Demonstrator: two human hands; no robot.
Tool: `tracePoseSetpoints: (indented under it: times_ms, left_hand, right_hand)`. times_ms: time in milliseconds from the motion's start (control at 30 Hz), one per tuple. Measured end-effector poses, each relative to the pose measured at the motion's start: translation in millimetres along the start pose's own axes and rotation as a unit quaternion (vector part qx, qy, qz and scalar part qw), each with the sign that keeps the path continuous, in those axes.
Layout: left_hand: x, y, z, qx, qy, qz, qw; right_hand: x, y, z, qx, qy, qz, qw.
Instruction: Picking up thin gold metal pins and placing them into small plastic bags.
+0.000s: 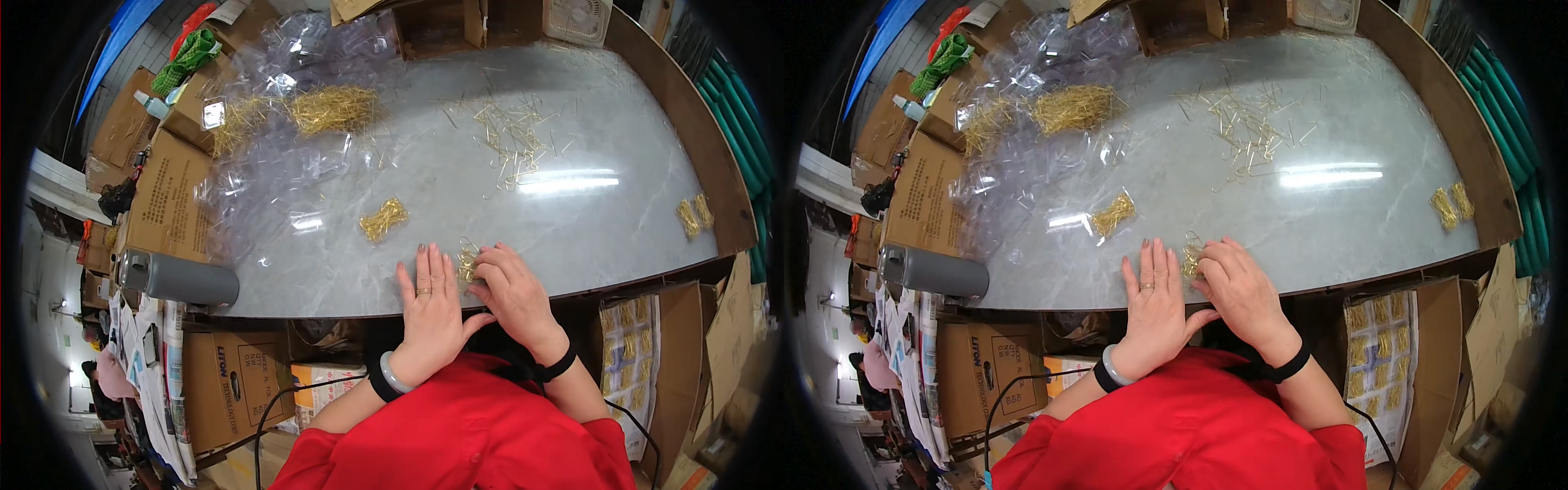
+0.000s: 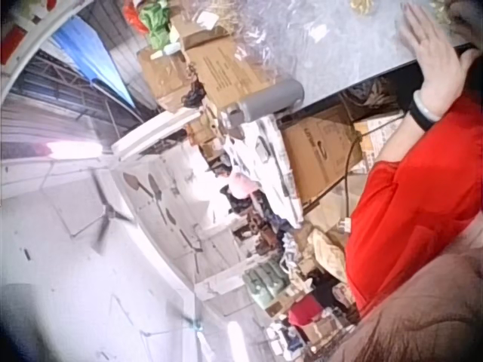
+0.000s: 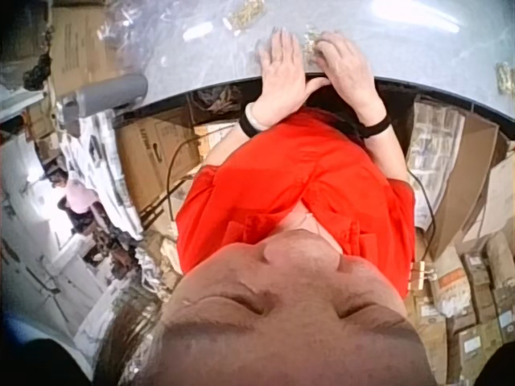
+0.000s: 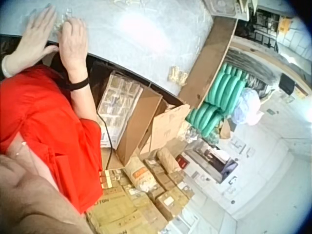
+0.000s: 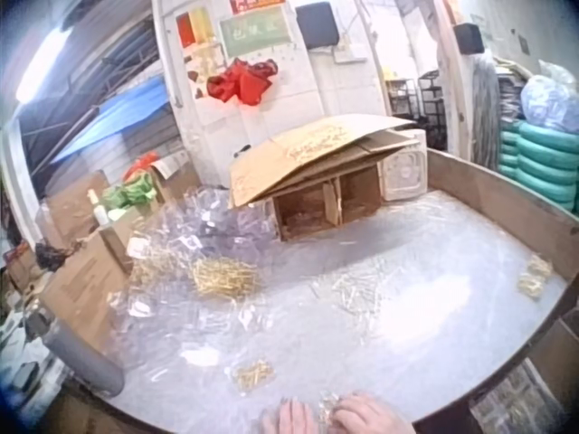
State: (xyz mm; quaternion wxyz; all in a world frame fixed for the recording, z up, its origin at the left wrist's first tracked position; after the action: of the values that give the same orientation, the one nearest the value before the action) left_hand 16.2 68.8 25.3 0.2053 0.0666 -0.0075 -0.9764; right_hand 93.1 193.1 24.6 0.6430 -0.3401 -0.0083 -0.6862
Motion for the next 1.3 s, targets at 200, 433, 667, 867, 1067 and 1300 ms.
tracePoseSetpoints:
  times_ms: [200,433,667,867,1067,1300]
  left_hand:
    - [25.2,-18.9,8.0,0.014,0.080,-0.037,0.996]
    - [37.3,-33.3,28.5,0.008,0.150,-0.133,0.980]
    - [33.3,-38.4,16.9,-0.048,0.218,-0.147,0.964]
    - [28.2,-31.7,15.0,-0.115,0.204,-0.115,0.965]
    - [32.4,-31.1,5.7,-0.110,0.243,-0.151,0.952]
    - [32.6,-33.4,4.2,-0.085,0.253,-0.182,0.946]
  right_hand:
    - [1.9,-0.6,4.3,-0.027,-0.015,0.001,1.000]
    - [-0.2,-0.6,7.1,0.024,-0.055,-0.004,0.998]
    - [-0.4,0.5,9.7,0.031,-0.081,-0.031,0.996]
    - [-4.5,3.8,10.9,0.000,-0.114,-0.037,0.993]
    - [-1.9,-0.2,10.7,0.005,-0.033,-0.012,0.999]
    - [-4.7,-6.0,14.5,0.051,-0.065,-0.066,0.994]
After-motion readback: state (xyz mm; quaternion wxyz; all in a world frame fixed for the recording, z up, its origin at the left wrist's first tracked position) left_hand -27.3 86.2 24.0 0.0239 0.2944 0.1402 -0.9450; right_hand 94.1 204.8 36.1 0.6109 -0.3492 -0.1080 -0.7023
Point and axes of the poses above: each hand's wrist, its own y-axis away from the middle knuckle, its own z-axis out of the back of the hand, x = y × z, the point moved 4 cm from there along -y, towards the middle knuckle, and after that the axes turned 9 degrees about x, right-handed, at the moved point
